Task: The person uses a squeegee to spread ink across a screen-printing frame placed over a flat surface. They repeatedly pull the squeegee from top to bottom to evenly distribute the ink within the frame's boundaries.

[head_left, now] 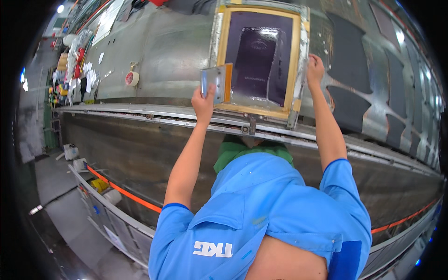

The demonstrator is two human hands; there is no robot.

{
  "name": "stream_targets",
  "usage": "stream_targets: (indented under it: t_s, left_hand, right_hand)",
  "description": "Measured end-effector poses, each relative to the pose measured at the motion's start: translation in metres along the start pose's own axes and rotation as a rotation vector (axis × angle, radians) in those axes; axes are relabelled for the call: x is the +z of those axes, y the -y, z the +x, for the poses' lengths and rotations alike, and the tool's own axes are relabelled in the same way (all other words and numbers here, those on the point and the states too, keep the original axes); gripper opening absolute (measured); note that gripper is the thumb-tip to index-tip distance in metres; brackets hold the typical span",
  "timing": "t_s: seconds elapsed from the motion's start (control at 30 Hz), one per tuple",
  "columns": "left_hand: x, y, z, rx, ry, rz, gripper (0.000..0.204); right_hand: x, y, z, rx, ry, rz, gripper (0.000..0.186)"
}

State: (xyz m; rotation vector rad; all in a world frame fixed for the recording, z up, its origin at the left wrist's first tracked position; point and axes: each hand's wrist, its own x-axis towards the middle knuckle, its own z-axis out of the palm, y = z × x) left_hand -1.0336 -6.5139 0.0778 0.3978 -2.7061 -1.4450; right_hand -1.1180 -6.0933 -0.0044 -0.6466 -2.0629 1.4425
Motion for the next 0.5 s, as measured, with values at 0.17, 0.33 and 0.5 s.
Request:
stream_targets:
  t_s: [0.17, 0.33, 0.5]
  left_hand:
    - [-0.002, 0.045, 0.068, -0.421, 0.099, -0.848, 0.067]
    - [-0.087, 0.005, 0.072, -0.389, 0.366, -0.99, 0.077]
    - [-0.242, -0.046, 0.035, -0.152, 0.343, -1.055, 0.063]
  right_hand:
    - [-0.006, 0.057, 0.0, -0.119, 0.061, -0.05, 0.024]
    - [-0.032, 0.175, -0.006, 0.011, 0.166, 0.092, 0.027]
    - [-0.06, 0.266, -0.065, 0.246, 0.255, 0.489, 0.039]
